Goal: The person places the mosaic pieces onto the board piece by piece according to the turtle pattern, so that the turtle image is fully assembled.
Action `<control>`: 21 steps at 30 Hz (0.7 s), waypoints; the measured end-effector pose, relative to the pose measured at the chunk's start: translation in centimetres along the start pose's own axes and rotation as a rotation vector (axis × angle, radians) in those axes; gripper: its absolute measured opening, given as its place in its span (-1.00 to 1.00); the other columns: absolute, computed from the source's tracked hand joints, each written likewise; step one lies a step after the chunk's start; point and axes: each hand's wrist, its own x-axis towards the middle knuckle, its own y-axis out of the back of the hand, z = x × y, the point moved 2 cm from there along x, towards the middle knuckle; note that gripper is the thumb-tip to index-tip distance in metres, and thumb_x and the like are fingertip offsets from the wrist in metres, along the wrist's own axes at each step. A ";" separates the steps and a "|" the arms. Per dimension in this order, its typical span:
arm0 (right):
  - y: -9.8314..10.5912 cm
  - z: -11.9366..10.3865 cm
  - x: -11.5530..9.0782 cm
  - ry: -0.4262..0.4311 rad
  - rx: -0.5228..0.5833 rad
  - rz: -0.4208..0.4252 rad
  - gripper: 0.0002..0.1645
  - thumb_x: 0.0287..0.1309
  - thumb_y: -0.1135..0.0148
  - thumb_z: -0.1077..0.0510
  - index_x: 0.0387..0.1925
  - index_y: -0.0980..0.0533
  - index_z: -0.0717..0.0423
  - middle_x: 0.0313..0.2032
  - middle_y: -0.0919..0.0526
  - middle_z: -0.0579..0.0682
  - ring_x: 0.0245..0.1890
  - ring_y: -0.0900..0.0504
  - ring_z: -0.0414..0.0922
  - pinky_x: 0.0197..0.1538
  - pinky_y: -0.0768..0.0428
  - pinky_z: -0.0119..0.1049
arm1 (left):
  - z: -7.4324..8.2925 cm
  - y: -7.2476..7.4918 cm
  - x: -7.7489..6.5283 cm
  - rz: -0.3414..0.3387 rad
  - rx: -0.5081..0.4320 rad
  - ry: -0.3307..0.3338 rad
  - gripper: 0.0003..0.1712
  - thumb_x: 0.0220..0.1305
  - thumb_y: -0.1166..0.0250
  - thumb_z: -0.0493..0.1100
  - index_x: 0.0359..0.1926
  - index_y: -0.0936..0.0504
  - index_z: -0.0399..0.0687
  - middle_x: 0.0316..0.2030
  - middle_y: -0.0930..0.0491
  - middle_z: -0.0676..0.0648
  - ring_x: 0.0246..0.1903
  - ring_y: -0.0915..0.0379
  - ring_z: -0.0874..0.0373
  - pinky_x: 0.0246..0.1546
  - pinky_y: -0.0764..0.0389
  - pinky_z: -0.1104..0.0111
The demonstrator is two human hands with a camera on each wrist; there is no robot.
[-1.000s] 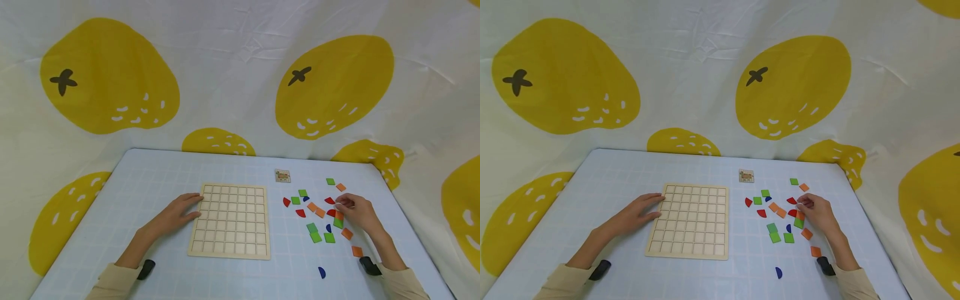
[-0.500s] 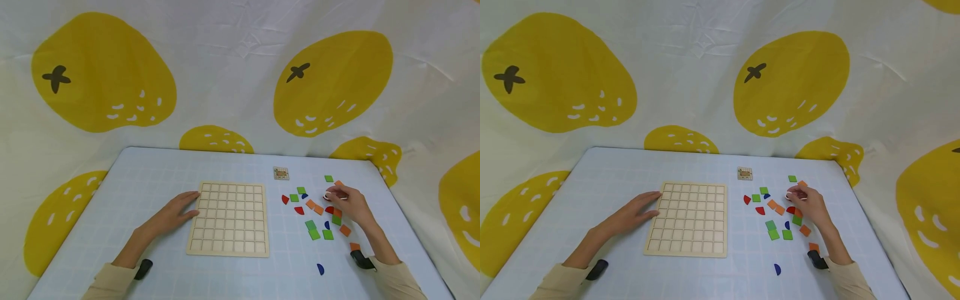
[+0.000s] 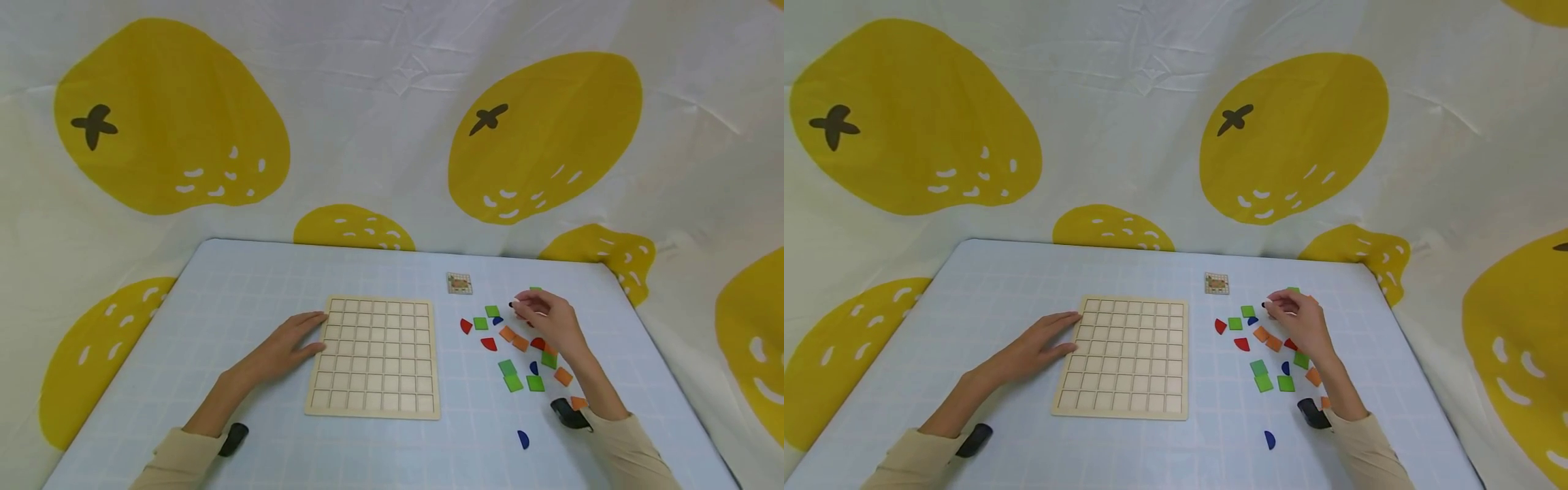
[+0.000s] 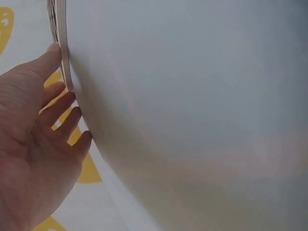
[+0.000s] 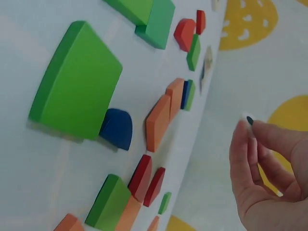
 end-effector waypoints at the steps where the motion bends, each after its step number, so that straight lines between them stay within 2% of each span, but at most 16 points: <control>1: -0.2 -0.2 0.1 0.004 0.005 -0.002 -0.57 0.45 -0.26 -0.02 0.11 -0.58 0.24 -0.08 -0.71 0.20 -0.08 -0.69 0.11 -0.15 -0.54 -0.69 | 0.0 0.0 0.0 -0.001 0.002 -0.001 -0.31 0.47 -0.31 -0.11 0.48 -0.34 -0.30 0.42 -0.33 -0.33 0.42 -0.21 -0.31 0.38 -0.30 -0.18; 7: -1.6 -1.6 1.0 0.027 0.028 0.004 -0.61 0.46 -0.26 0.01 0.08 -0.60 0.23 -0.10 -0.70 0.18 -0.10 -0.69 0.08 -0.13 -0.55 -0.68 | -0.1 -0.1 0.0 0.002 0.005 -0.007 -0.31 0.47 -0.30 -0.10 0.48 -0.34 -0.29 0.42 -0.34 -0.33 0.42 -0.21 -0.31 0.38 -0.29 -0.18; 15: -3.6 -2.9 2.2 0.010 0.089 -0.022 -0.61 0.42 -0.30 -0.03 0.05 -0.62 0.17 -0.10 -0.71 0.13 -0.10 -0.66 0.04 -0.13 -0.58 -0.62 | -0.3 -0.2 0.0 0.004 0.009 -0.010 -0.31 0.47 -0.31 -0.11 0.48 -0.34 -0.30 0.42 -0.35 -0.32 0.42 -0.22 -0.30 0.38 -0.30 -0.17; 21: -5.2 -4.3 2.6 0.043 0.182 -0.036 -0.64 0.41 -0.32 0.04 0.04 -0.61 0.23 -0.12 -0.70 0.17 -0.13 -0.67 0.05 -0.12 -0.63 -0.53 | -0.4 -0.2 0.1 0.003 0.012 -0.014 -0.30 0.47 -0.31 -0.11 0.48 -0.33 -0.29 0.43 -0.34 -0.31 0.43 -0.21 -0.29 0.38 -0.30 -0.17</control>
